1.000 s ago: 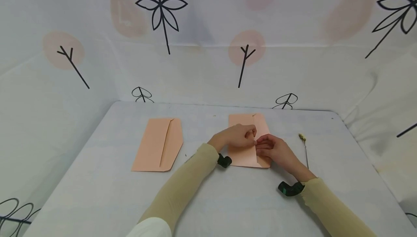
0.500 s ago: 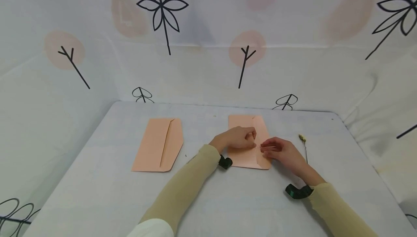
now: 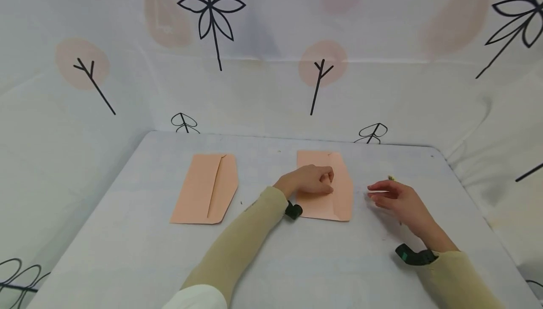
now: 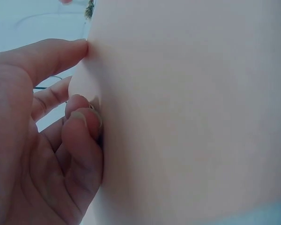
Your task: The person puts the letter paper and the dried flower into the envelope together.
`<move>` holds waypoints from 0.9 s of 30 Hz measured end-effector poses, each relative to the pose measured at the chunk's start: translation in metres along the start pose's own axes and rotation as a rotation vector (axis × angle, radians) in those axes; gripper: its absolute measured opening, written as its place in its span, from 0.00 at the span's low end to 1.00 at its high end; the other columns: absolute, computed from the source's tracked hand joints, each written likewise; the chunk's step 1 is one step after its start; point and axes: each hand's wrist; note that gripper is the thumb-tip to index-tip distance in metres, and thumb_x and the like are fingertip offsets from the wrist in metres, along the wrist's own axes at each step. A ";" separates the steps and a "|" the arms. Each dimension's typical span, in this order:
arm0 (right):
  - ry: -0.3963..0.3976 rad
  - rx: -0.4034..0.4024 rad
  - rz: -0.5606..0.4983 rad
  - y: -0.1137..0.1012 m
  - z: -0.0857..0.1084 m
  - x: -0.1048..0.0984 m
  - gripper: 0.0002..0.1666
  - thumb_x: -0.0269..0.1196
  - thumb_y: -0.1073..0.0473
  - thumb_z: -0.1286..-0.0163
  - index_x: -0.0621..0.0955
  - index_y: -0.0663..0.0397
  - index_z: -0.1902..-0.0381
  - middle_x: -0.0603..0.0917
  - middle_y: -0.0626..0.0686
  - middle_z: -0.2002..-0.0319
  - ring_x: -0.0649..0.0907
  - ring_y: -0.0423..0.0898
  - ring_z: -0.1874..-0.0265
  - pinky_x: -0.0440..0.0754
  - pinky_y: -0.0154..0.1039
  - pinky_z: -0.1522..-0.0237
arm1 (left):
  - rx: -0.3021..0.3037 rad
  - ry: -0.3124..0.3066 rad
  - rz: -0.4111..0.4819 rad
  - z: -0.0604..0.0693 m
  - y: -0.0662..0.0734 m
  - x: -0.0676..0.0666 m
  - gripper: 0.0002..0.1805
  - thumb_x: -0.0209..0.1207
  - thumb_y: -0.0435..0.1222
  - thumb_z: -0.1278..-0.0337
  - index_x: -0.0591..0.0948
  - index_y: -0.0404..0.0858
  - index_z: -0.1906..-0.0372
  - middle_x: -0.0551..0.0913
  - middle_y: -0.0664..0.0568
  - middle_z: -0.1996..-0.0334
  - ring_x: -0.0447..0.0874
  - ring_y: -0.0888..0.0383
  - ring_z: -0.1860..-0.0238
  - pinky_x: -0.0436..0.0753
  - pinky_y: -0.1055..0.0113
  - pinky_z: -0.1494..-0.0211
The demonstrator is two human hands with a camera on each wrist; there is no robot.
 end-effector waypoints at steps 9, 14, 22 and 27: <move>0.168 0.029 0.199 0.018 0.015 -0.024 0.21 0.63 0.52 0.28 0.79 0.60 0.45 0.81 0.64 0.47 0.83 0.50 0.58 0.78 0.32 0.66 | 0.001 -0.001 0.001 0.000 0.000 0.001 0.13 0.61 0.52 0.37 0.73 0.55 0.53 0.76 0.59 0.72 0.74 0.62 0.68 0.70 0.70 0.63; 0.221 0.082 0.271 0.031 0.015 -0.026 0.21 0.65 0.57 0.32 0.77 0.67 0.48 0.81 0.66 0.54 0.82 0.60 0.57 0.76 0.34 0.70 | -0.007 -0.002 -0.013 0.000 0.000 0.001 0.13 0.61 0.53 0.37 0.73 0.56 0.53 0.77 0.59 0.71 0.74 0.62 0.67 0.70 0.70 0.62; 0.209 0.116 0.314 0.039 0.012 -0.025 0.27 0.70 0.56 0.36 0.75 0.70 0.49 0.81 0.64 0.59 0.79 0.58 0.60 0.73 0.38 0.69 | -0.014 -0.012 -0.012 0.001 0.002 0.001 0.13 0.60 0.53 0.36 0.73 0.56 0.52 0.77 0.59 0.70 0.74 0.62 0.66 0.71 0.70 0.61; 0.198 0.104 0.343 0.039 0.008 -0.026 0.28 0.71 0.53 0.37 0.76 0.70 0.50 0.81 0.62 0.61 0.78 0.56 0.62 0.74 0.40 0.69 | -0.009 -0.009 -0.015 0.001 0.001 0.001 0.13 0.60 0.53 0.36 0.73 0.56 0.52 0.76 0.59 0.70 0.74 0.63 0.66 0.71 0.70 0.61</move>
Point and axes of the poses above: each hand's wrist, its own z-axis away from the middle knuckle, its own x-axis out of the palm, y = z × x
